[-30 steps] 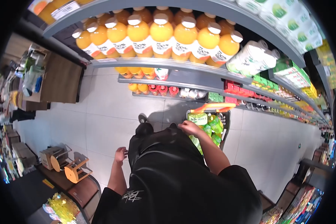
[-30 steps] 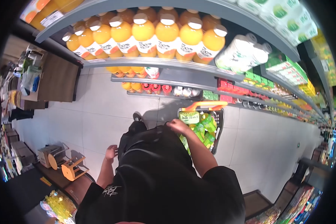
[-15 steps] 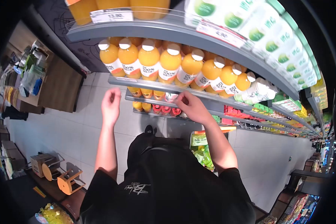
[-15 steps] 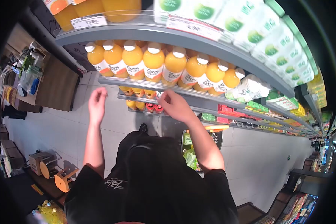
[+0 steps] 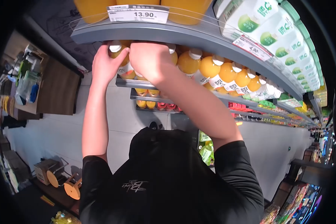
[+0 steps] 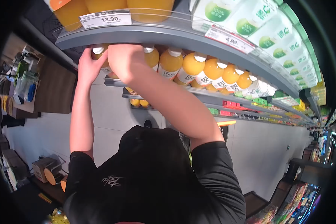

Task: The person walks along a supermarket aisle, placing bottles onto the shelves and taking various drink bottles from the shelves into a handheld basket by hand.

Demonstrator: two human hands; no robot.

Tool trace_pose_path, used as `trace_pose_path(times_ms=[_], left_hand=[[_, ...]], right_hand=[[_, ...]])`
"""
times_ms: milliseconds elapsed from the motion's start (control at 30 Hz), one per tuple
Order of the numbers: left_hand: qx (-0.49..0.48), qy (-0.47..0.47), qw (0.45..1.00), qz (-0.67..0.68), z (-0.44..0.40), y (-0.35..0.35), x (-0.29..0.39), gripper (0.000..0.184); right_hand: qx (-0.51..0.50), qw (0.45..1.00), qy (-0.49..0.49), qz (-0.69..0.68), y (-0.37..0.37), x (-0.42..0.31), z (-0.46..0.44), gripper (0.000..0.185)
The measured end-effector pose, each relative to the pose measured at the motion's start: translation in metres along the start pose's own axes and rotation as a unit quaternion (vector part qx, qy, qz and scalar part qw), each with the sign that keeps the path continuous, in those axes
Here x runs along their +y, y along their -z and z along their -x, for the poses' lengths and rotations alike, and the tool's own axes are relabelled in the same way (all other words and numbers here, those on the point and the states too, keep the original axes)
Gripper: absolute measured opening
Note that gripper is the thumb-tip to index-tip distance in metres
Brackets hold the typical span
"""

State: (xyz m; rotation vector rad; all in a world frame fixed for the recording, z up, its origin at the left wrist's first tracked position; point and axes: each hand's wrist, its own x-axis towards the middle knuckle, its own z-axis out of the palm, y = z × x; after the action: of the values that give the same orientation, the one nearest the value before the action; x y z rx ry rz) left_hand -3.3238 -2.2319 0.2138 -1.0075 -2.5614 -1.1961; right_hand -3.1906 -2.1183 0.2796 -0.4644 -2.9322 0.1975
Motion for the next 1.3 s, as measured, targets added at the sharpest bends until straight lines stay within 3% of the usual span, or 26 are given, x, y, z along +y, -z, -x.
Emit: trace_pose_path(times_ms=[67, 100, 200, 267, 300, 367, 400, 433, 500, 533, 600, 633, 700, 767, 867, 900, 1000, 1133, 1200, 1300], left_hand=[[-0.037, 0.002, 0.999, -0.04, -0.011, 0.002, 0.0, 0.064], [-0.04, -0.002, 0.998, -0.048, -0.015, 0.003, 0.001, 0.063], [-0.04, -0.032, 0.996, -0.08, -0.023, 0.0, -0.018, 0.058], [0.037, 0.001, 0.999, -0.036, -0.008, 0.005, -0.02, 0.051], [0.122, -0.011, 0.991, 0.05, 0.012, 0.006, -0.023, 0.043], [0.233, -0.032, 0.965, 0.115, 0.036, 0.012, -0.042, 0.033], [0.269, -0.071, 0.955, 0.103, 0.047, 0.025, -0.046, 0.03], [0.306, -0.146, 0.941, 0.001, 0.057, 0.047, -0.052, 0.027], [0.357, -0.143, 0.921, 0.06, 0.072, 0.077, -0.062, 0.026], [0.34, -0.205, 0.91, 0.12, 0.08, 0.091, -0.063, 0.025], [0.3, -0.244, 0.91, 0.147, 0.097, 0.108, -0.048, 0.023], [0.25, -0.247, 0.927, 0.13, 0.106, 0.105, -0.038, 0.023], [0.151, -0.251, 0.952, 0.086, 0.124, 0.099, -0.02, 0.022], [0.024, -0.252, 0.967, 0.034, 0.143, 0.07, -0.006, 0.025], [-0.106, -0.204, 0.969, 0.095, 0.179, 0.007, 0.026, 0.026], [-0.134, -0.171, 0.969, 0.118, 0.193, -0.012, 0.036, 0.023], [-0.199, -0.158, 0.955, 0.152, 0.23, -0.056, 0.058, 0.029], [-0.293, -0.174, 0.928, 0.15, 0.255, -0.097, 0.09, 0.035], [-0.321, -0.175, 0.918, 0.152, 0.266, -0.116, 0.114, 0.037], [-0.326, -0.214, 0.91, 0.144, 0.285, -0.14, 0.143, 0.037]], right_hand=[[0.018, 0.999, 0.018, 0.034, -0.021, 0.009, -0.014, 0.029], [0.076, 0.996, -0.035, -0.029, -0.031, 0.007, -0.019, 0.03], [0.137, 0.988, -0.063, -0.019, -0.048, 0.003, -0.025, 0.028], [0.017, 0.998, 0.046, -0.032, -0.014, -0.001, 0.003, 0.03], [0.158, 0.984, 0.066, 0.042, -0.03, -0.012, 0.026, 0.024], [0.27, 0.958, 0.087, -0.034, -0.055, -0.022, 0.039, 0.017], [0.274, 0.954, 0.102, -0.061, -0.044, -0.02, 0.058, 0.019], [0.342, 0.931, 0.115, -0.061, -0.047, -0.021, 0.069, 0.02], [0.41, 0.903, 0.097, -0.083, -0.036, -0.012, 0.102, 0.023], [0.416, 0.898, 0.091, -0.113, -0.033, -0.006, 0.119, 0.026], [0.327, 0.918, 0.031, -0.222, -0.027, 0.013, 0.166, 0.032], [0.19, 0.92, -0.027, -0.34, -0.023, 0.026, 0.186, 0.037], [0.357, 0.869, -0.071, -0.335, -0.055, 0.048, 0.237, 0.033], [0.209, 0.919, -0.207, -0.262, -0.068, 0.07, 0.292, 0.03], [0.23, 0.918, -0.259, -0.193, -0.108, 0.098, 0.387, 0.031], [0.155, 0.911, -0.33, -0.192, -0.104, 0.103, 0.419, 0.035], [0.22, 0.876, -0.426, -0.054, -0.125, 0.117, 0.516, 0.038], [0.153, 0.783, -0.6, 0.062, -0.149, 0.147, 0.626, 0.043], [0.058, 0.71, -0.702, -0.009, -0.156, 0.168, 0.676, 0.044], [0.019, 0.611, -0.788, -0.077, -0.198, 0.194, 0.749, 0.048]])
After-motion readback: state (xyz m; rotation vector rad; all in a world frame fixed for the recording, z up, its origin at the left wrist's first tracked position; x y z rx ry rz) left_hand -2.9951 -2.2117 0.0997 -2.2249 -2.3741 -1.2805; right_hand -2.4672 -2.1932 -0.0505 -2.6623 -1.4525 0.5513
